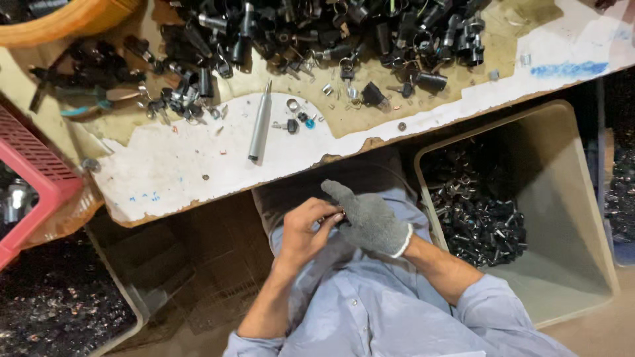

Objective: The person picks black plastic fittings from a large pile on the workbench, fits components together by hand, and places completed pieces into a bin beside them. They occasionally use a metal rod tool to press or align parts, repeating the assembly cycle throughout the episode.

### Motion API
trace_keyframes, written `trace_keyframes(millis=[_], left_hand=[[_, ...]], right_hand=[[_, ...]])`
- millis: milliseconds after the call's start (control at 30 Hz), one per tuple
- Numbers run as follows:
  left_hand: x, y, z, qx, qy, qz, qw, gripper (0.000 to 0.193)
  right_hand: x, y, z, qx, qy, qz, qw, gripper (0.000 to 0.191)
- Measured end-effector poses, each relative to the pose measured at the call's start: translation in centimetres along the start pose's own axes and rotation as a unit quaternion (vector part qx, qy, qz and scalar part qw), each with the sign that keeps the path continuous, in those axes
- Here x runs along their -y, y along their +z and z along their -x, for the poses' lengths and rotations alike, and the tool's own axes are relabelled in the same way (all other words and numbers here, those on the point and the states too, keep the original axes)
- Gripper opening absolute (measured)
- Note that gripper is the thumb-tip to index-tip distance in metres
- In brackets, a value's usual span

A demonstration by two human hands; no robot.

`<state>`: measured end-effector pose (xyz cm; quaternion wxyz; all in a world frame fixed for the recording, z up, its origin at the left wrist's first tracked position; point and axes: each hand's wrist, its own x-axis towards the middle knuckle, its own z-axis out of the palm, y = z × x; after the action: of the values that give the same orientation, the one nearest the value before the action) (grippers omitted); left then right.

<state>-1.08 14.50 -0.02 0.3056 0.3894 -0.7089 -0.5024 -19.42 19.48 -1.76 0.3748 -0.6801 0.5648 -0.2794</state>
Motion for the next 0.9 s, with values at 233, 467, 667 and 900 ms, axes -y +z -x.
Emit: trace_keyframes(millis=[233, 467, 667, 900], left_hand=[[1.4, -0.2, -0.5, 0.059, -0.052, 0.040, 0.996, 0.010], [4.0, -0.7, -0.3, -0.063, -0.122, 0.242, 0.961, 0.007], [3.6, 0.0, 1.1, -0.094, -0.047, 0.161, 0.981, 0.010], [1.2, -0.5, 0.5, -0.127, 0.072, 0.070, 0.987, 0.023]], right_hand=[[0.2, 0.2, -0.1, -0.005, 0.030, 0.015, 0.999, 0.079], [1.0, -1.7, -1.3, -0.073, 0.013, -0.058, 0.996, 0.061], [2.0, -1.3, -1.4, -0.093, -0.017, -0.155, 0.983, 0.038], [1.6, -0.2, -1.3, -0.140, -0.060, -0.124, 0.980, 0.039]])
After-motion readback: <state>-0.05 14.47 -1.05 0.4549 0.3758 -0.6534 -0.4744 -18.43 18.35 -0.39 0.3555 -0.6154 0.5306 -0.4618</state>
